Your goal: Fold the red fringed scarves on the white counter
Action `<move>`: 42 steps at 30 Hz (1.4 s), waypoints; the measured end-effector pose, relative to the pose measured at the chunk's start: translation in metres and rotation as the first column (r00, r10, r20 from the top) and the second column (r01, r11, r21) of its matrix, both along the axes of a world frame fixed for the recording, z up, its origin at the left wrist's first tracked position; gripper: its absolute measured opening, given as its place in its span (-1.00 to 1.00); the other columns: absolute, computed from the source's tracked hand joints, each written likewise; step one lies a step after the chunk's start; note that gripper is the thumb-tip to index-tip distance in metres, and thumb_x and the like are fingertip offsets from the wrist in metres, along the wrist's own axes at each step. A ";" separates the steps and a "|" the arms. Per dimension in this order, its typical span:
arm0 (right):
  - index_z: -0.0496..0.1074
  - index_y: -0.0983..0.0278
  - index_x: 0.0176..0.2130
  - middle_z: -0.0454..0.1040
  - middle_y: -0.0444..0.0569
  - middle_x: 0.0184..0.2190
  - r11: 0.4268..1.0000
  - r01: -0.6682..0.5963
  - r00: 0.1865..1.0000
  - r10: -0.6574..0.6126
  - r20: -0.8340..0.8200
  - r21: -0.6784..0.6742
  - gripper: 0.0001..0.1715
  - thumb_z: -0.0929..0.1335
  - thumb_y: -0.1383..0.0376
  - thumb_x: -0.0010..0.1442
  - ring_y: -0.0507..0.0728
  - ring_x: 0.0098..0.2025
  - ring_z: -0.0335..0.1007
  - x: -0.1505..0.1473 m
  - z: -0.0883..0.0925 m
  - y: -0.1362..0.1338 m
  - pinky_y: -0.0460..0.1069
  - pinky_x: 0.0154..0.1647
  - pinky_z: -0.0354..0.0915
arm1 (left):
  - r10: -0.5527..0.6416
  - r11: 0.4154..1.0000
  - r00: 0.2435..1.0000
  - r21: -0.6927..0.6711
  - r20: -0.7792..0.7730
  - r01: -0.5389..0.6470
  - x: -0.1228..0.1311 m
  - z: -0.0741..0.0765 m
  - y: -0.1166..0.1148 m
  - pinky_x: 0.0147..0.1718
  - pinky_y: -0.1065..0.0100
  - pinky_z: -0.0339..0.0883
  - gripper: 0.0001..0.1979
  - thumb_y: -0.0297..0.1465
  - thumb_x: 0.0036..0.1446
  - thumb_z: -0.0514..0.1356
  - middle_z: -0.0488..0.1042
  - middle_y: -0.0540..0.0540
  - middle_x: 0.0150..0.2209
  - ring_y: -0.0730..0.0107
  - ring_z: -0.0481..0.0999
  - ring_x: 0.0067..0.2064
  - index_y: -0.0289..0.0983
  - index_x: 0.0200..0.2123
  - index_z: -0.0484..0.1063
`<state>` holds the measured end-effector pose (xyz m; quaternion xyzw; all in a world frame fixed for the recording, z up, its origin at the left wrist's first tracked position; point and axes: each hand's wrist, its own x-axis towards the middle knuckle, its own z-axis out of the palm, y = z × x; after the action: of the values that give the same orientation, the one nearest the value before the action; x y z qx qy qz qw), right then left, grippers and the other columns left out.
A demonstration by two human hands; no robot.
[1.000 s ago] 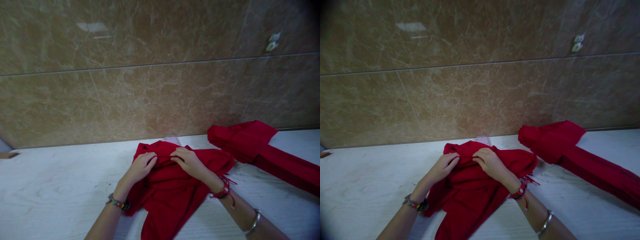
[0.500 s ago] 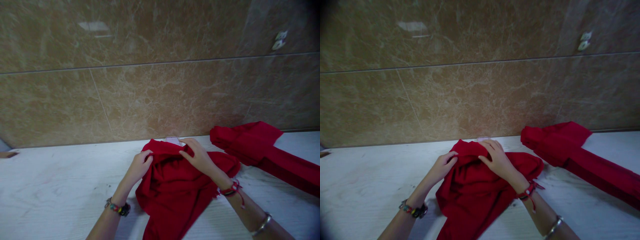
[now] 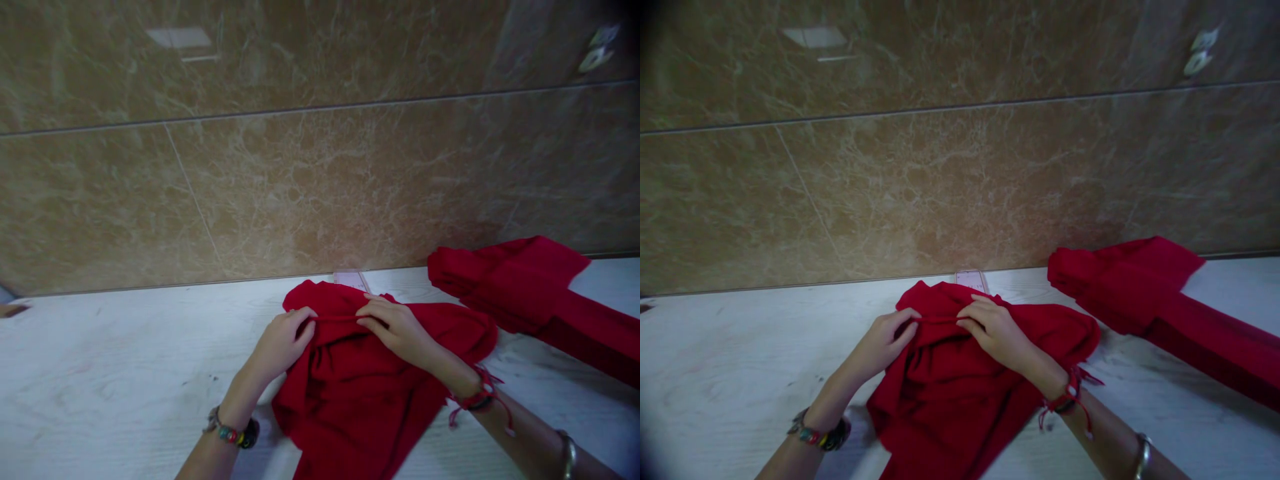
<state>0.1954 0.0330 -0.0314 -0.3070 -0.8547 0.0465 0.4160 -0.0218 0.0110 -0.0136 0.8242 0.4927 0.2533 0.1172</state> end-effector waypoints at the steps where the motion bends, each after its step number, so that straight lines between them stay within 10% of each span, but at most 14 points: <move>1: 0.39 0.22 -0.41 0.48 -0.09 -0.46 1.000 0.022 1.000 -0.022 -0.001 -0.004 -0.76 0.19 0.27 0.20 0.10 -0.35 0.40 0.003 0.001 0.001 0.05 -0.13 0.28 | 0.044 0.999 0.998 0.005 -0.049 -0.043 0.000 -0.001 0.001 -0.27 0.36 0.25 -0.83 -0.47 0.07 -0.03 0.45 -0.05 -0.35 0.35 0.42 -0.30 -0.25 -0.34 0.34; 6: 0.39 0.22 -0.43 0.48 -0.06 -0.47 0.993 0.114 0.994 -0.114 -0.002 -0.013 -0.74 0.19 0.27 0.19 0.09 -0.39 0.39 0.016 -0.002 0.002 -0.02 -0.31 0.32 | 0.206 0.978 0.967 0.009 -0.148 -0.207 0.001 -0.004 0.001 -0.21 0.28 0.24 -0.82 -0.53 -0.02 0.01 0.44 -0.09 -0.30 0.26 0.41 -0.23 -0.24 -0.37 0.37; 14: 0.39 0.24 -0.33 0.48 -0.05 -0.42 0.988 0.135 0.990 -0.132 0.042 -0.080 -0.78 0.19 0.29 0.20 0.06 -0.36 0.39 0.020 -0.024 0.002 -0.06 -0.33 0.33 | 0.132 0.986 0.990 -0.092 -0.053 -0.136 0.011 0.000 -0.007 -0.32 0.37 0.29 -0.85 -0.43 0.05 0.02 0.47 -0.03 -0.32 0.35 0.45 -0.31 -0.21 -0.28 0.30; 20: 0.35 0.26 -0.15 0.46 -0.04 -0.32 0.996 -0.044 0.989 0.031 0.145 0.083 -0.77 0.21 0.35 0.18 0.08 -0.23 0.36 0.019 -0.018 -0.004 0.15 0.05 0.13 | 0.083 0.990 0.987 -0.098 -0.139 -0.097 0.019 -0.005 -0.009 -0.45 0.40 0.27 -0.75 -0.33 0.18 -0.13 0.47 -0.03 -0.45 0.36 0.46 -0.43 -0.22 -0.33 0.32; 27: 0.38 0.28 -0.30 0.47 -0.06 -0.45 0.991 -0.129 0.985 0.131 0.115 -0.022 -0.76 0.16 0.31 0.23 0.02 -0.39 0.38 0.019 -0.018 -0.010 -0.09 -0.28 0.33 | 0.031 0.998 0.997 -0.048 -0.074 -0.035 0.021 -0.005 -0.011 -0.56 0.46 0.21 -0.76 -0.38 0.19 -0.12 0.42 0.03 -0.56 0.44 0.42 -0.54 -0.23 -0.41 0.30; 37: 0.33 0.26 -0.13 0.46 -0.02 -0.25 0.998 -0.011 0.997 0.007 0.080 0.056 -0.76 0.23 0.30 0.18 0.10 -0.20 0.35 -0.001 -0.006 -0.011 0.11 0.01 0.17 | -0.025 0.967 0.996 0.256 0.082 0.003 0.021 -0.002 -0.011 -0.34 0.47 0.29 -0.82 -0.50 0.11 -0.04 0.43 -0.03 -0.38 0.48 0.42 -0.34 -0.26 -0.31 0.34; 42: 0.37 0.24 -0.37 0.47 -0.09 -0.45 0.986 0.161 0.984 -0.158 -0.081 0.035 -0.82 0.20 0.33 0.18 0.05 -0.38 0.38 0.011 -0.001 -0.004 -0.04 -0.27 0.31 | 0.075 0.969 0.997 0.237 0.007 -0.075 0.014 -0.002 -0.008 -0.36 0.41 0.28 -0.82 -0.52 0.05 -0.04 0.41 -0.03 -0.41 0.44 0.40 -0.38 -0.25 -0.39 0.35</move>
<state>0.2061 0.0287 -0.0327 -0.3637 -0.8112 0.0072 0.4578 -0.0080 0.0035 -0.0157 0.8134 0.4898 0.3137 0.0079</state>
